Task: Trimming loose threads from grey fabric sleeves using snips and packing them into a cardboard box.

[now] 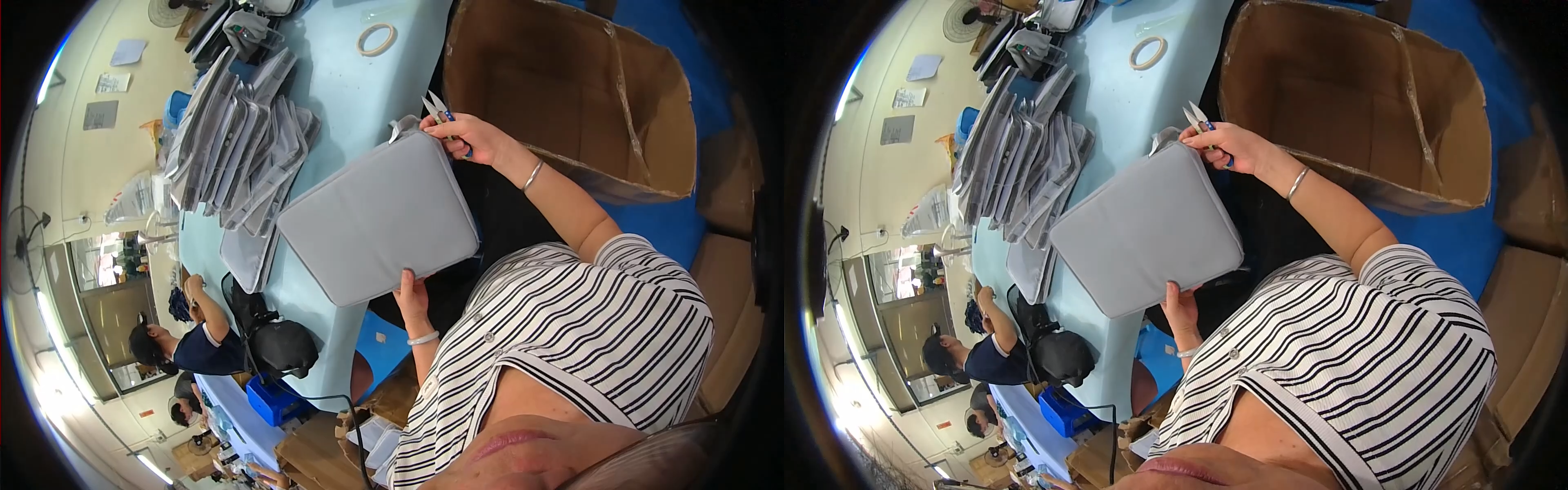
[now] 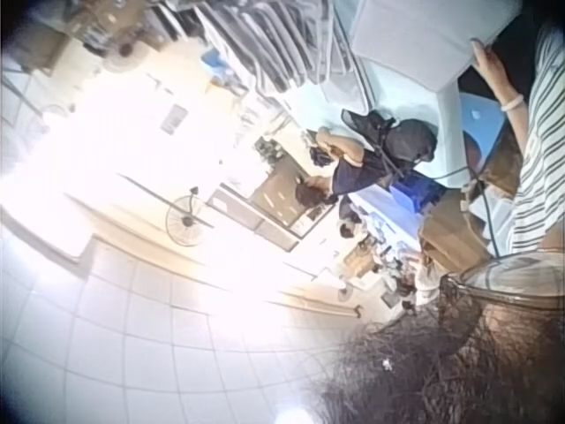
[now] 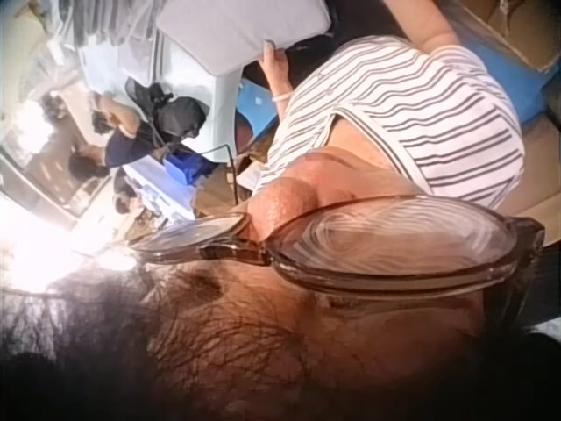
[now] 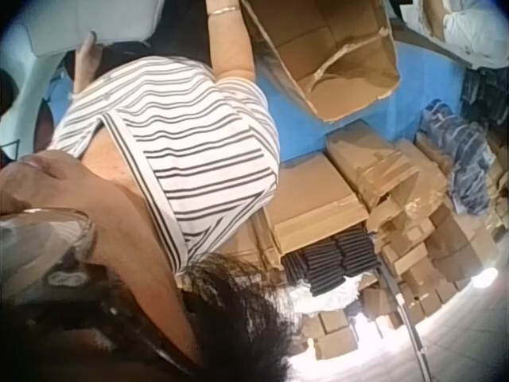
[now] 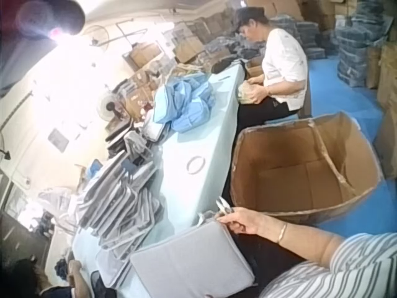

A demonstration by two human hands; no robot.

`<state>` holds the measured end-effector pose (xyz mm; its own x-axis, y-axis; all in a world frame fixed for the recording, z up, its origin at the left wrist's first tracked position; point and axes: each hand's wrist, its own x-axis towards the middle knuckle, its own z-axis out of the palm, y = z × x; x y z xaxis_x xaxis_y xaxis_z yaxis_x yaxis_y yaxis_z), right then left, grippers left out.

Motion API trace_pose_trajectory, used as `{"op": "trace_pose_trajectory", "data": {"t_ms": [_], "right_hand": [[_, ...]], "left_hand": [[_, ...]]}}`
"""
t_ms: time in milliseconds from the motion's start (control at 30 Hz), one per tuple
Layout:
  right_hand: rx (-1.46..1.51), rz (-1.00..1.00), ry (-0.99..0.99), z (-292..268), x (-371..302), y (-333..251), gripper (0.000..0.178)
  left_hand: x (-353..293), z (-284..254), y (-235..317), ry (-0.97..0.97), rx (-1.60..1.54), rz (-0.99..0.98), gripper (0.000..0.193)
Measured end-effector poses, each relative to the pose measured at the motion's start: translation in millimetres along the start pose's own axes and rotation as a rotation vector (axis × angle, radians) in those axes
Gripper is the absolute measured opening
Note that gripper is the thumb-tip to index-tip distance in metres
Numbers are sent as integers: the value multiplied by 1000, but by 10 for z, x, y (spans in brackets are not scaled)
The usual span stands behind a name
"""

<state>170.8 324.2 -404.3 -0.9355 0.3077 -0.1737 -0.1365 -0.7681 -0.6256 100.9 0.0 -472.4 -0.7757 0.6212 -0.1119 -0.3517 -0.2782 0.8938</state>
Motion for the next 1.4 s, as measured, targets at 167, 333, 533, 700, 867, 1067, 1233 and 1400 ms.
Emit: {"op": "trace_pose_trajectory", "data": {"t_ms": [167, 333, 533, 700, 867, 1067, 1233, 1400], "right_hand": [[-184, 87, 11, 10, -60, -115, 22], [-422, 73, -47, -98, -90, -184, 21], [-602, -43, -107, -25, -122, -193, 16], [-970, -332, 187, 179, -145, -69, 15], [-1182, -764, 331, 88, 53, 184, 14], [-964, -270, 242, 107, 142, 230, 19], [-1162, -568, 388, 3, 314, 287, 21], [-843, -362, 436, 59, 164, 257, 23]], "left_hand": [[25, -49, 44, -38, -71, -103, 52], [-49, -130, 64, -73, -92, -118, 56], [-54, -78, 111, -16, -123, -99, 63], [-35, 4, 191, 19, -114, -71, 62], [-14, 36, 204, -30, -32, -43, 52], [69, 222, 88, 78, -26, 40, 45], [144, 451, 165, 114, -6, 3, 47], [214, 596, 98, 159, -68, -10, 47]]}}
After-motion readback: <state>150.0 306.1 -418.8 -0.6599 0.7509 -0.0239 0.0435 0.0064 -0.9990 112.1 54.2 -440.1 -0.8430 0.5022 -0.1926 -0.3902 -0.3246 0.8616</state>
